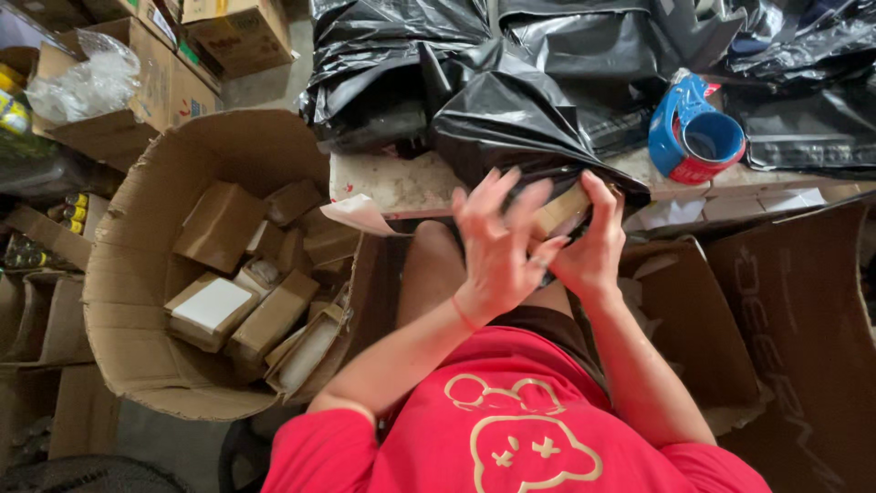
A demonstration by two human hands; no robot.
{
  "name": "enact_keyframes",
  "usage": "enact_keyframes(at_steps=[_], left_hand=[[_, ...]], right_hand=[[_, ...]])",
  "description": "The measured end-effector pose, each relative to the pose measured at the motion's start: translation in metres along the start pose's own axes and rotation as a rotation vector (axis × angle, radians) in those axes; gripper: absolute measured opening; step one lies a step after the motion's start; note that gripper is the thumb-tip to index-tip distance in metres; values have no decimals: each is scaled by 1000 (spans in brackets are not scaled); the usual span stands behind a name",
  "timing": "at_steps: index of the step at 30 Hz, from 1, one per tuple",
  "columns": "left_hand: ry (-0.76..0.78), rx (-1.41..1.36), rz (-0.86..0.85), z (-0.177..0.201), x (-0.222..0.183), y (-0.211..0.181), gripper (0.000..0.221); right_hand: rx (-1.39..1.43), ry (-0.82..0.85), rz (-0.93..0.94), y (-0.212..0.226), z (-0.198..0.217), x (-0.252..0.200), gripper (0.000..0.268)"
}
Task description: The person prepares items for shipping by placing cardboard boxes into black shipping bags, sealing the bags with tape using a dispenser, and applying shipping labels to the packages.
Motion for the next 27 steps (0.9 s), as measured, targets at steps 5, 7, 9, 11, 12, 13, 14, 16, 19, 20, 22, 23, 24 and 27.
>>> enact_keyframes(at_steps=[5,7,9,11,12,13,14,16,19,20,22,23,24,27], left_hand=[[-36,-310,493,-33,-70,43,81],[175,-751,755,-46,-83,63,67],[168,-768,681,-50,-88,64,61],[172,-786,590,-50,-80,69,56],[184,-727,457,-46,-78,69,33],[195,-667,324,-42,-75,69,13],[195,-668,323,-39,-70,70,13],[323,-614,382,-30,-59,67,10],[209,-658,212,-10,-40,55,13],[208,-659,207,-4,-35,51,13],[245,-547,124,10,-29,39,20],[248,-548,120,18,-25,35,20],[267,-562,27,28,-25,30,22],[306,-497,-62,38,-26,23,23]], right_hand=[[-30,75,-48,26,1,19,115],[-53,91,-47,28,2,16,114],[-45,59,-36,27,3,17,111],[-23,29,-15,24,1,21,108],[-4,10,-9,23,2,18,106],[-7,9,-14,21,3,16,106],[5,0,-4,18,3,17,105],[20,0,10,16,1,17,104],[436,-2,-201,14,-3,19,103],[492,17,-248,14,-1,18,104],[549,31,-296,13,0,19,105],[282,-25,-135,12,3,22,103],[16,-72,25,11,5,23,100],[231,-171,4,9,-3,23,92]])
Point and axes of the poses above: each hand's wrist, its own x-axis towards the middle knuckle, its own z-axis out of the back of the hand, y = z × x, the point moved 1 cm from there along x, towards the middle knuckle, and after that the axes turned 1 degree about -y, right-handed, at the moved point
